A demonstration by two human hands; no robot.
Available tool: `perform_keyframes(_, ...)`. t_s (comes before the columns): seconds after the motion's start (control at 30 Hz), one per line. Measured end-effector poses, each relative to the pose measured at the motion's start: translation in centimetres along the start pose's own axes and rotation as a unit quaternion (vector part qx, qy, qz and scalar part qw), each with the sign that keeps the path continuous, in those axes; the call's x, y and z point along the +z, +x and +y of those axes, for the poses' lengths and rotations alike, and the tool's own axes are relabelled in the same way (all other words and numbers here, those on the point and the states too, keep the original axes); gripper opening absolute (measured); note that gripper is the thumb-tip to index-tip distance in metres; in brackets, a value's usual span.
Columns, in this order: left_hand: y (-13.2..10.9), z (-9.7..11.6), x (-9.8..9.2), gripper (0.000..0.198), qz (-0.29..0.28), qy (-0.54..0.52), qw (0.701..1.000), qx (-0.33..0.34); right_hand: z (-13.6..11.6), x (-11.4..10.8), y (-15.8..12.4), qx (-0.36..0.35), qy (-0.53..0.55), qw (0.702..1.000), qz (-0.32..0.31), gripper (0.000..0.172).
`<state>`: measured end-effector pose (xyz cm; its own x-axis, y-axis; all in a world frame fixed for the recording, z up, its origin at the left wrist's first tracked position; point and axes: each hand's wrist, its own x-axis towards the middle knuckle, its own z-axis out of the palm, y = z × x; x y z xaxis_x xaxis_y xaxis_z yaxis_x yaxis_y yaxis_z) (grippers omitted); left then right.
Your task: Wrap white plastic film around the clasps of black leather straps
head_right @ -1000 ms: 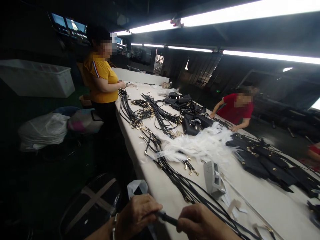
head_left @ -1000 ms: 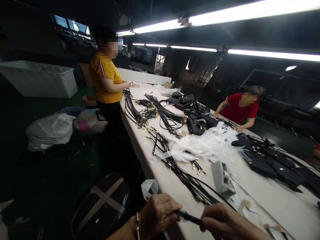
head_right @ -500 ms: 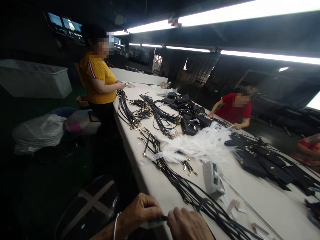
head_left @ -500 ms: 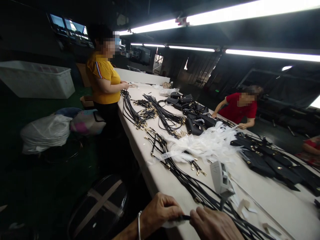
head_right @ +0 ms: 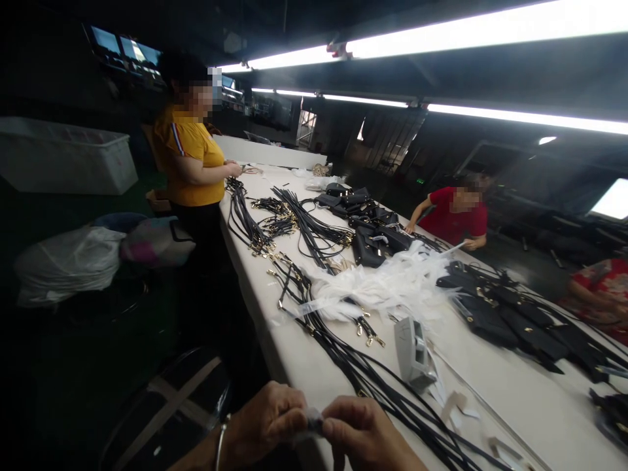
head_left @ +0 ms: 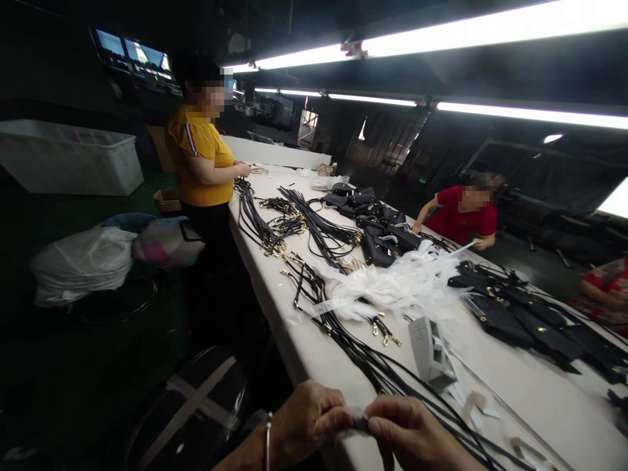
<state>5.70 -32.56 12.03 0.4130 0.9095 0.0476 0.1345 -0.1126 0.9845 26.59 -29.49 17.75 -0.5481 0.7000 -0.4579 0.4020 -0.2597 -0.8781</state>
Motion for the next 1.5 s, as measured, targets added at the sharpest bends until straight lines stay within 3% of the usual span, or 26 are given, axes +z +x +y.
perform_keyframes(0.1,0.2,-0.3,0.0,0.065,0.008,-0.031,0.999,-0.027,-0.4,-0.3,-0.5,0.007,-0.055,0.998,0.008,0.056)
perform_keyframes(0.27,0.3,-0.8,-0.4,0.067,0.054,-0.066,0.996,0.006,-0.7,-3.4,-2.4,0.061,-0.050,0.994,-0.073,0.057)
perform_keyframes(0.37,0.2,-0.5,-0.5,0.052,0.052,-0.070,0.996,0.004,-0.4,-4.3,-3.0,0.047,-0.066,0.995,-0.051,0.055)
perform_keyframes(0.43,0.4,-0.1,-0.1,0.039,0.041,-0.087,0.995,-0.035,-0.7,-3.8,-3.1,0.019,-0.156,0.987,-0.028,0.047)
perform_keyframes(0.5,0.7,0.3,0.7,0.029,0.017,-0.146,0.984,-0.103,-1.1,-2.7,-3.0,-0.006,-0.301,0.954,-0.007,0.031)
perform_keyframes(0.57,1.2,0.4,1.6,0.024,-0.014,-0.223,0.961,-0.160,-1.4,-1.5,-2.8,-0.020,-0.438,0.899,0.006,0.022)
perform_keyframes(0.63,1.5,0.1,2.3,0.021,-0.025,-0.273,0.944,-0.185,-1.3,-0.7,-2.7,-0.034,-0.503,0.863,0.026,0.022)
perform_keyframes(0.67,1.6,0.0,2.5,0.021,-0.022,-0.285,0.940,-0.185,-1.0,-0.6,-2.7,-0.036,-0.506,0.861,0.043,0.024)
perform_keyframes(0.77,1.6,-0.6,2.9,0.021,-0.001,-0.299,0.940,-0.163,0.1,-1.3,-3.1,0.004,-0.422,0.903,0.080,0.021)
perform_keyframes(0.87,1.3,-0.7,3.2,0.026,-0.008,-0.316,0.936,-0.157,0.5,-2.6,-3.6,0.051,-0.287,0.954,0.063,0.023)
perform_keyframes(0.97,1.2,-0.3,3.5,0.033,0.001,-0.284,0.950,-0.132,0.2,-3.0,-3.4,0.063,-0.216,0.972,0.065,0.034)
perform_keyframes(1.07,1.2,-0.1,3.8,0.036,0.051,-0.109,0.993,0.012,0.4,-2.3,-2.2,0.109,-0.160,0.978,0.077,0.044)
perform_keyframes(1.13,1.3,0.1,3.9,0.038,0.062,0.017,0.992,0.111,1.1,-1.6,-1.3,0.122,-0.125,0.982,0.077,0.049)
perform_keyframes(1.2,1.3,0.3,3.9,0.038,0.037,0.076,0.985,0.148,1.7,-1.4,-0.9,0.103,-0.116,0.984,0.085,0.050)
perform_keyframes(1.27,1.2,0.5,3.7,0.031,0.023,0.066,0.993,0.097,1.8,-2.1,-1.3,0.101,-0.129,0.984,0.065,0.046)
perform_keyframes(1.37,1.1,0.5,3.1,0.023,0.042,-0.032,0.998,-0.036,0.6,-4.3,-3.2,0.119,-0.147,0.982,0.003,0.032)
perform_keyframes(1.43,1.3,0.2,2.7,0.031,0.017,-0.120,0.988,-0.092,-0.7,-5.2,-4.4,0.099,-0.186,0.977,0.015,0.023)
perform_keyframes(1.5,1.6,-0.1,2.8,0.042,-0.032,-0.185,0.975,-0.116,-1.8,-4.8,-4.8,0.066,-0.304,0.949,0.049,0.020)
